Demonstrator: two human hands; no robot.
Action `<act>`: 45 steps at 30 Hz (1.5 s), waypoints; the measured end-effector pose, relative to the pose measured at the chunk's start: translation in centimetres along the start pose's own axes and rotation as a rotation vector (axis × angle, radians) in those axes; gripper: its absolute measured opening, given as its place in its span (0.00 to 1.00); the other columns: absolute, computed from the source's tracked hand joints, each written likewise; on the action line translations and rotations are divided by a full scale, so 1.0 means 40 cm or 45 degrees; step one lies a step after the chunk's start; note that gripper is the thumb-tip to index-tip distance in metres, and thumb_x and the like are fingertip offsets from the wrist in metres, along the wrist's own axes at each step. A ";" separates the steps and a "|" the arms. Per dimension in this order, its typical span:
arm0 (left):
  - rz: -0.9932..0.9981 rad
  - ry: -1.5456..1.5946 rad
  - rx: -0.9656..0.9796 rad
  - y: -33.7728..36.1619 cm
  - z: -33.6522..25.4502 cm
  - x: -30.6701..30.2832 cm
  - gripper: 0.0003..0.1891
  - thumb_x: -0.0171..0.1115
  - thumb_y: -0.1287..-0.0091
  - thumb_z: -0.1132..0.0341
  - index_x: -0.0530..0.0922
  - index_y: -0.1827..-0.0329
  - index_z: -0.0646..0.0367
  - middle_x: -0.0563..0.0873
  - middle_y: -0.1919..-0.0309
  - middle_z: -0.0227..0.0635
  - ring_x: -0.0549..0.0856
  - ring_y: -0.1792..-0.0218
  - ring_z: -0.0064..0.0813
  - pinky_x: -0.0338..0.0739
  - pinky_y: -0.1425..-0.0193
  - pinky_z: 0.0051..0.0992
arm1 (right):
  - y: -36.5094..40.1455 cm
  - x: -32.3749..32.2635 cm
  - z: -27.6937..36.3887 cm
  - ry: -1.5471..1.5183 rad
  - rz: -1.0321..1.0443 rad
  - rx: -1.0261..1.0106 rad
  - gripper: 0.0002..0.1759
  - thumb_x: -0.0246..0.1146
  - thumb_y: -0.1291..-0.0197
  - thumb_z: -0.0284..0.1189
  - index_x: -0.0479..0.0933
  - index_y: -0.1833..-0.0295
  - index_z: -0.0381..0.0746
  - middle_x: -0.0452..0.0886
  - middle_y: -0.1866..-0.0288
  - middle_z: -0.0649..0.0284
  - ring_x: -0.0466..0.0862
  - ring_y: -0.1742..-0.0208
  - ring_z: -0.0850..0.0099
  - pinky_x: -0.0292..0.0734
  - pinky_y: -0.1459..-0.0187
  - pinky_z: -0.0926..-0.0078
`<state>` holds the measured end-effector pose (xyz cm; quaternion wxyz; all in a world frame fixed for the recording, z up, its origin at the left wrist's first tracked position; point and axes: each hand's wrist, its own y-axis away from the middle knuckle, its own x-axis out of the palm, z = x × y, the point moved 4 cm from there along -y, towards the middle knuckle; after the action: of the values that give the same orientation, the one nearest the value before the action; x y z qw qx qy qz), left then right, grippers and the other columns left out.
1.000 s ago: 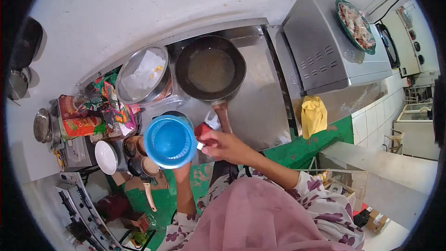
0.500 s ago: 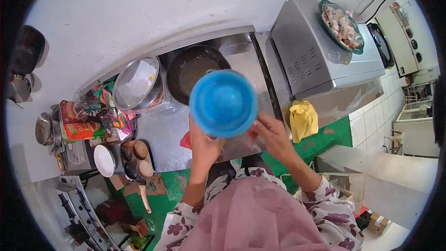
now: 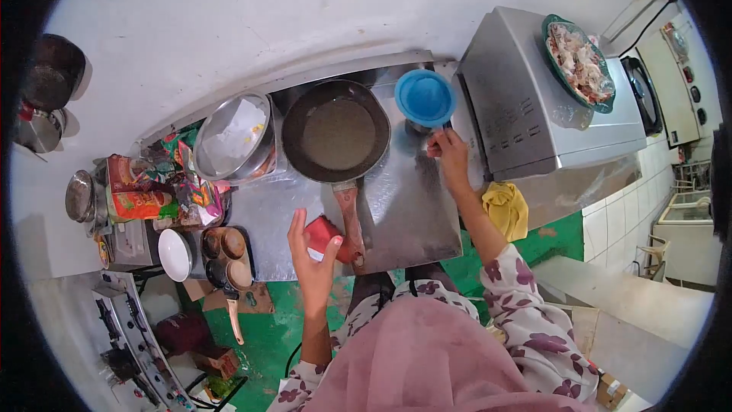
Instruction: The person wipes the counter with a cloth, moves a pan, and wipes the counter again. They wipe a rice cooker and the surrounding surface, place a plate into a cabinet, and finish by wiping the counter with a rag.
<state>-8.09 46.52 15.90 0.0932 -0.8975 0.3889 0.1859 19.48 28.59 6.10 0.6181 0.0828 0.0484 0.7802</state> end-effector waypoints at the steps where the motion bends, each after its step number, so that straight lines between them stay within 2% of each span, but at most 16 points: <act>1: -0.023 -0.021 -0.016 0.003 0.003 -0.005 0.38 0.69 0.44 0.70 0.62 0.30 0.60 0.64 0.31 0.44 0.64 0.31 0.41 0.63 0.32 0.39 | -0.014 0.006 -0.020 0.004 -0.046 0.006 0.15 0.54 0.31 0.35 0.72 0.68 0.36 0.78 0.73 0.64 0.78 0.75 0.77 0.74 0.70 0.78; 13: -0.026 -0.048 -0.057 -0.019 0.004 -0.007 0.31 0.65 0.38 0.66 0.65 0.31 0.56 0.63 0.30 0.40 0.64 0.30 0.37 0.64 0.33 0.39 | -0.067 0.106 -0.100 -0.088 -0.124 0.024 0.16 0.56 0.32 0.37 0.74 0.66 0.35 0.78 0.75 0.66 0.77 0.77 0.77 0.73 0.74 0.78; 15: -0.014 -0.051 -0.064 -0.025 0.004 -0.008 0.30 0.64 0.38 0.66 0.66 0.31 0.55 0.63 0.30 0.40 0.64 0.30 0.37 0.64 0.32 0.40 | -0.069 0.114 -0.110 -0.031 -0.032 0.132 0.14 0.54 0.31 0.36 0.73 0.63 0.35 0.79 0.67 0.63 0.79 0.68 0.76 0.77 0.64 0.79; 22: 0.030 0.030 -0.025 -0.061 0.003 -0.011 0.26 0.62 0.35 0.64 0.68 0.34 0.59 0.66 0.32 0.45 0.65 0.32 0.40 0.61 0.31 0.37 | 0.057 0.080 0.000 0.009 -0.284 0.066 0.18 0.56 0.33 0.38 0.72 0.47 0.35 0.78 0.54 0.59 0.80 0.59 0.72 0.76 0.60 0.74; 24: 0.035 0.075 -0.007 -0.076 -0.002 0.000 0.25 0.60 0.33 0.61 0.68 0.34 0.60 0.67 0.32 0.44 0.66 0.32 0.39 0.61 0.31 0.37 | 0.135 0.074 0.088 0.246 -0.345 -0.295 0.18 0.55 0.32 0.38 0.73 0.46 0.35 0.76 0.48 0.57 0.78 0.52 0.69 0.74 0.51 0.71; 26: 0.093 0.674 -0.319 -0.080 0.002 0.046 0.24 0.51 0.28 0.52 0.69 0.35 0.56 0.70 0.34 0.38 0.64 0.31 0.34 0.64 0.33 0.39 | 0.249 0.136 0.216 0.384 -0.255 -0.506 0.18 0.55 0.32 0.37 0.73 0.45 0.36 0.76 0.48 0.55 0.78 0.50 0.63 0.71 0.44 0.67; 29: 0.364 1.430 -0.863 -0.071 -0.039 0.154 0.32 0.37 0.26 0.43 0.63 0.31 0.60 0.67 0.32 0.39 0.68 0.33 0.34 0.64 0.32 0.35 | 0.420 0.300 0.278 0.798 0.285 -0.893 0.19 0.59 0.37 0.37 0.73 0.45 0.38 0.73 0.41 0.51 0.72 0.39 0.53 0.60 0.35 0.54; 31: 0.421 1.490 -0.857 -0.059 -0.076 0.145 0.34 0.37 0.27 0.41 0.62 0.30 0.59 0.67 0.32 0.39 0.67 0.33 0.33 0.63 0.32 0.35 | 0.460 0.353 0.263 1.115 0.581 -0.881 0.20 0.60 0.39 0.37 0.73 0.44 0.39 0.72 0.38 0.50 0.69 0.35 0.52 0.55 0.32 0.49; 33: 0.550 1.601 -0.852 -0.051 -0.106 0.135 0.37 0.37 0.30 0.36 0.61 0.29 0.57 0.66 0.31 0.38 0.67 0.32 0.31 0.61 0.31 0.33 | 0.469 0.350 0.277 0.849 0.795 -1.357 0.26 0.60 0.41 0.41 0.72 0.40 0.41 0.65 0.31 0.51 0.60 0.27 0.53 0.46 0.30 0.44; 36: 0.757 1.754 -0.869 -0.031 -0.159 0.102 0.43 0.36 0.34 0.30 0.59 0.27 0.55 0.65 0.30 0.36 0.66 0.32 0.28 0.59 0.31 0.30 | 0.425 0.292 0.327 1.175 0.624 -1.267 0.30 0.55 0.37 0.46 0.68 0.33 0.41 0.62 0.28 0.53 0.55 0.24 0.55 0.44 0.27 0.51; 37: 0.897 1.720 -0.767 -0.032 -0.206 0.074 0.49 0.32 0.39 0.25 0.50 0.24 0.55 0.57 0.26 0.36 0.58 0.27 0.31 0.50 0.26 0.34 | 0.406 0.276 0.307 1.178 0.615 -1.267 0.30 0.55 0.37 0.46 0.68 0.33 0.41 0.62 0.28 0.53 0.55 0.24 0.55 0.44 0.27 0.51; 38: 0.905 1.721 -0.767 -0.025 -0.227 0.060 0.49 0.32 0.39 0.25 0.50 0.24 0.55 0.57 0.26 0.36 0.58 0.27 0.31 0.50 0.26 0.34 | 0.360 0.239 0.263 0.826 0.427 -0.881 0.33 0.51 0.35 0.49 0.64 0.31 0.40 0.61 0.27 0.54 0.55 0.24 0.57 0.46 0.27 0.56; 39: 0.931 1.515 -0.387 -0.023 -0.257 0.042 0.50 0.28 0.40 0.24 0.47 0.24 0.56 0.51 0.25 0.36 0.50 0.25 0.31 0.40 0.25 0.35 | 0.335 0.216 0.240 0.470 0.236 -0.498 0.36 0.48 0.34 0.52 0.61 0.29 0.40 0.60 0.26 0.56 0.55 0.24 0.59 0.48 0.27 0.61; 40: 0.942 1.294 -0.018 -0.015 -0.279 0.029 0.52 0.25 0.40 0.23 0.43 0.23 0.57 0.44 0.23 0.36 0.43 0.23 0.32 0.31 0.23 0.35 | 0.356 0.229 0.234 0.471 0.223 -0.501 0.36 0.48 0.34 0.52 0.61 0.29 0.40 0.60 0.26 0.56 0.55 0.24 0.59 0.48 0.27 0.61; 42: 0.893 1.050 0.269 -0.007 -0.235 0.049 0.49 0.32 0.38 0.26 0.48 0.23 0.55 0.43 0.23 0.39 0.41 0.23 0.37 0.32 0.24 0.38 | 0.418 0.279 0.235 -0.247 0.360 0.064 0.37 0.42 0.31 0.54 0.56 0.27 0.37 0.60 0.26 0.58 0.55 0.24 0.64 0.50 0.28 0.68; 45: 0.609 0.288 0.699 -0.049 -0.149 0.087 0.39 0.40 0.34 0.37 0.57 0.27 0.54 0.51 0.25 0.43 0.46 0.24 0.43 0.34 0.24 0.41 | 0.443 0.271 0.277 -0.442 0.409 0.085 0.37 0.43 0.30 0.53 0.55 0.27 0.36 0.60 0.26 0.59 0.58 0.26 0.65 0.52 0.29 0.69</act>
<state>-2.92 43.68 19.97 0.2407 -0.7379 0.6304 -0.0089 2.22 34.76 20.88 0.4821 0.2428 -0.0465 0.8405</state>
